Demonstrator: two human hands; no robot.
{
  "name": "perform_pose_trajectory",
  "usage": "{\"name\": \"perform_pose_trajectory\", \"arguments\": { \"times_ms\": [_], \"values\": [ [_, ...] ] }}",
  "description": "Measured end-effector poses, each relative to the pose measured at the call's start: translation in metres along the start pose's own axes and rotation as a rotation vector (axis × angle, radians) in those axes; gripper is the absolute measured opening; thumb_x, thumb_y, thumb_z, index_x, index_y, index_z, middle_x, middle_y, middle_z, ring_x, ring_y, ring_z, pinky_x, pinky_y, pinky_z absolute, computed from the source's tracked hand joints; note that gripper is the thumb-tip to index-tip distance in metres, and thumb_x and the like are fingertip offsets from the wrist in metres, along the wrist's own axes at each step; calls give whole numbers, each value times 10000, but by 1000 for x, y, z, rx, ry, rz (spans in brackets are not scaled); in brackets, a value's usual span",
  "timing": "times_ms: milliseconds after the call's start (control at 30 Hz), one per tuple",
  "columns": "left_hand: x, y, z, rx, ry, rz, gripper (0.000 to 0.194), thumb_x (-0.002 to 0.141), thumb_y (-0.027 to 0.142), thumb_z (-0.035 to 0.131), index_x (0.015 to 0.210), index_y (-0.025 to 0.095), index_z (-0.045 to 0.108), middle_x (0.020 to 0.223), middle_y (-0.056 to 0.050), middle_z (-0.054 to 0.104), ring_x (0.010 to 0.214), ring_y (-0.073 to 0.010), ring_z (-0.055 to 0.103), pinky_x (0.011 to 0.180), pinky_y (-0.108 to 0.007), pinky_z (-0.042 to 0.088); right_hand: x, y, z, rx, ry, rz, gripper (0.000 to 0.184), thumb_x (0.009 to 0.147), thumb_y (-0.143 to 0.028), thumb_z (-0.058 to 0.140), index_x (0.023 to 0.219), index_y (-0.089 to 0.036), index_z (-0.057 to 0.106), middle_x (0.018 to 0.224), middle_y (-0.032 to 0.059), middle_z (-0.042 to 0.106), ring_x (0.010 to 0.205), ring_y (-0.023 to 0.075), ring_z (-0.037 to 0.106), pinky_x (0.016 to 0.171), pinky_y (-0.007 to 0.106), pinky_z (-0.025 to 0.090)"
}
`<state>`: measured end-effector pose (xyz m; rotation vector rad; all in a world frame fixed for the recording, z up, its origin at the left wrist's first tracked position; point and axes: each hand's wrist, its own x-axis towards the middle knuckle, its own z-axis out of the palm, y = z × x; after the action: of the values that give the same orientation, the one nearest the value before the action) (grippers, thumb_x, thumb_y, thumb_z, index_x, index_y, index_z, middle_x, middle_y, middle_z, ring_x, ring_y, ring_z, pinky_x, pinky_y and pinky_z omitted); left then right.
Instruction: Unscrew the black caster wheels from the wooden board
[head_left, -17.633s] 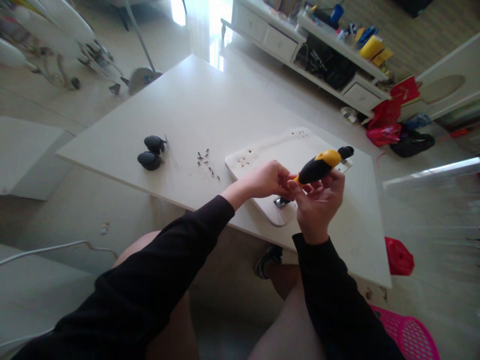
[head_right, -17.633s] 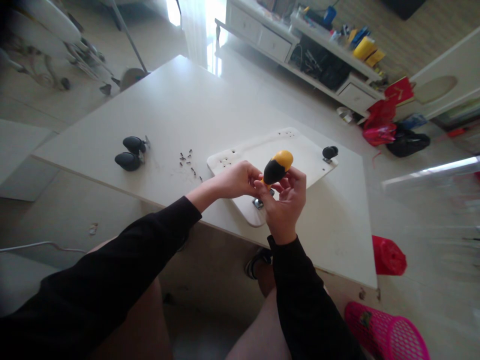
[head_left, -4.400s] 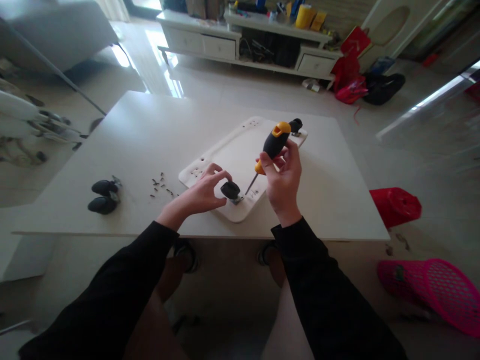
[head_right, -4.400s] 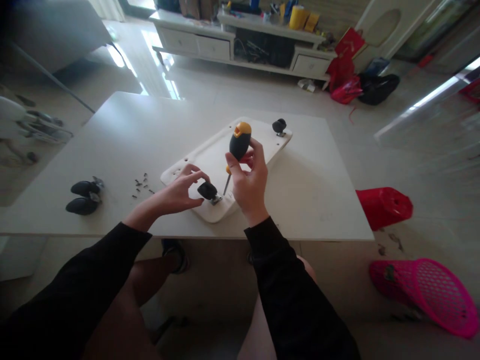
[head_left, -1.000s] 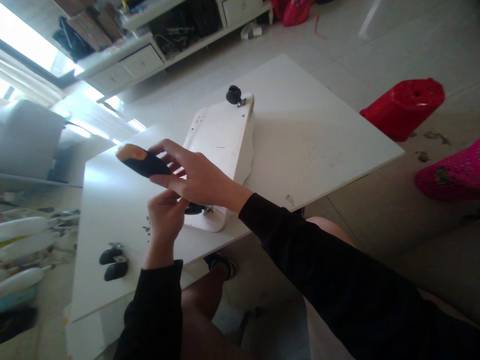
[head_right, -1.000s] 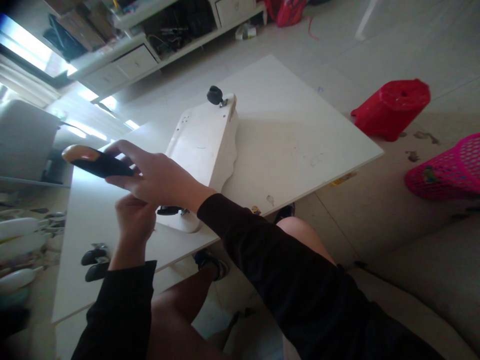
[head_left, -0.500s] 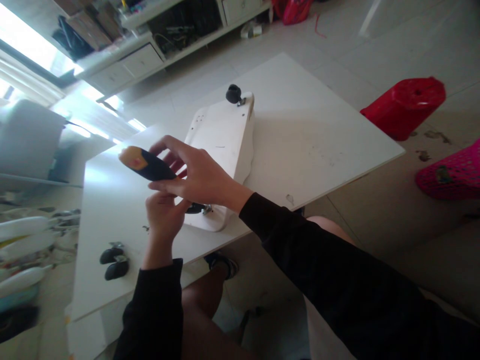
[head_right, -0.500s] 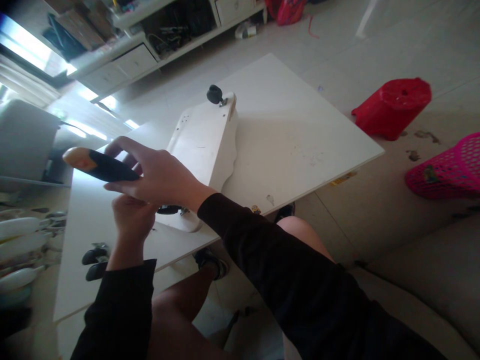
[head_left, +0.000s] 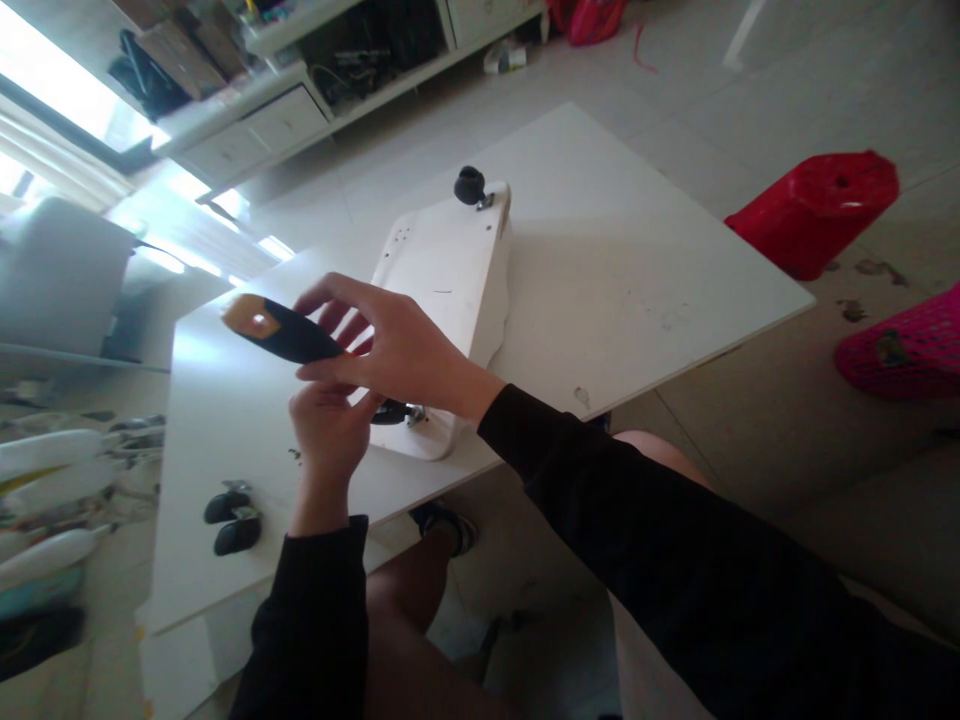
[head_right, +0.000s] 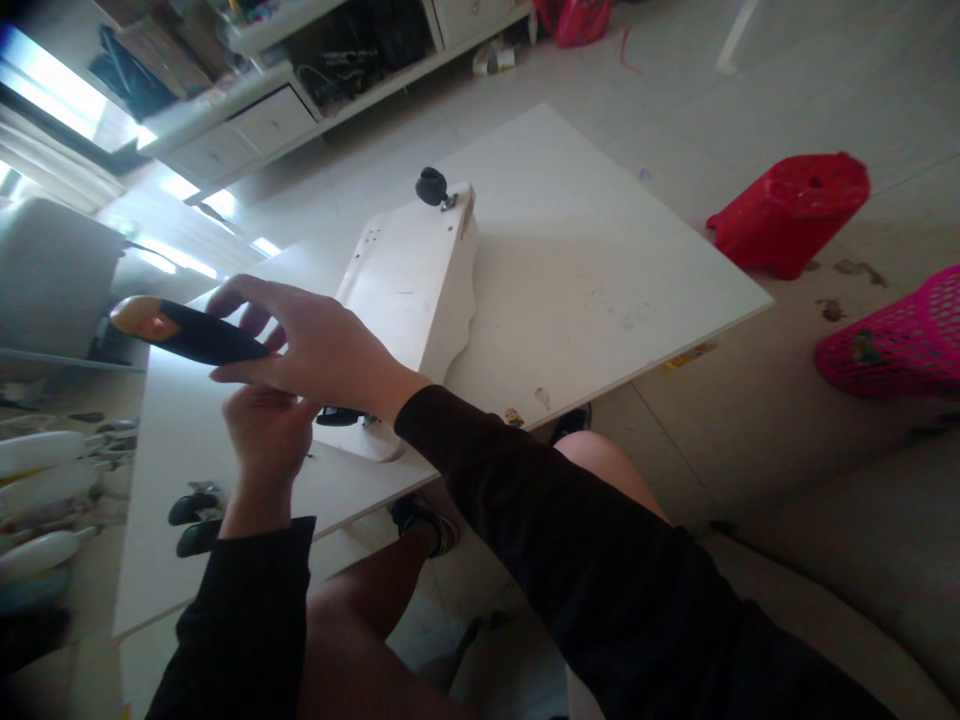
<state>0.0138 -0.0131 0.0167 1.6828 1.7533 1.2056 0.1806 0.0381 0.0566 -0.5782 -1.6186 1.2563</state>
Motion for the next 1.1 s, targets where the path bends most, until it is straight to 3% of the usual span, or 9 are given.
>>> {"name": "perform_pose_trajectory", "arguments": {
  "times_ms": [133, 233, 400, 533, 700, 867, 1100],
  "values": [
    [0, -8, 1, -132, 0, 30, 235, 687, 302, 859, 881, 184, 796, 1024, -102, 828, 1089, -287, 771, 986, -414, 644, -2, -2, 0, 23, -28, 26, 336, 917, -207, 741, 1221, -220, 599, 1099, -5, 728, 995, 142, 726, 975, 316, 620],
    [-1, -4, 2, -77, 46, 28, 169, 686, 278, 842, 797, 177, 765, 929, -93, 823, 1003, -283, 780, 883, -393, 668, -3, -2, 1, 32, -53, 37, 345, 953, -206, 698, 1272, -232, 571, 1144, 0, 715, 1018, 137, 716, 979, 299, 609],
    [-1, 9, 9, -100, 69, 124, 257, 702, 162, 840, 952, 186, 783, 1066, -93, 818, 1135, -278, 757, 1030, -409, 631, -3, -2, 2, -22, -49, 39, 425, 885, -265, 804, 1253, -235, 594, 1159, -4, 711, 972, 139, 706, 927, 288, 600],
    [-1, 6, 11, -152, 83, 98, 335, 672, 222, 885, 991, 181, 790, 1085, -115, 814, 1195, -303, 735, 1075, -448, 614, -2, -3, 2, -38, -41, 40, 378, 893, -212, 790, 1219, -225, 599, 1080, -19, 713, 902, 127, 690, 892, 294, 598],
    [-1, -4, 5, -180, 1, 49, 315, 717, 258, 853, 1017, 174, 805, 1128, -123, 818, 1152, -289, 759, 989, -397, 651, -3, -4, 2, 0, -32, 63, 405, 891, -209, 794, 1236, -232, 583, 1074, -18, 712, 933, 135, 701, 873, 286, 606],
    [0, 7, 7, -102, 76, 50, 301, 664, 229, 888, 941, 178, 779, 1015, -102, 823, 1113, -295, 768, 990, -413, 656, -4, -4, 3, 13, -67, 55, 377, 901, -191, 770, 1221, -219, 573, 1077, -15, 705, 921, 128, 702, 862, 283, 599],
    [-1, 7, 9, -195, 46, 29, 338, 602, 259, 946, 889, 206, 775, 1071, -125, 816, 1200, -327, 735, 1000, -452, 653, -2, -3, 2, 26, -72, 57, 327, 919, -163, 747, 1184, -220, 565, 1048, -24, 702, 911, 107, 697, 849, 250, 596]
  ]
}}
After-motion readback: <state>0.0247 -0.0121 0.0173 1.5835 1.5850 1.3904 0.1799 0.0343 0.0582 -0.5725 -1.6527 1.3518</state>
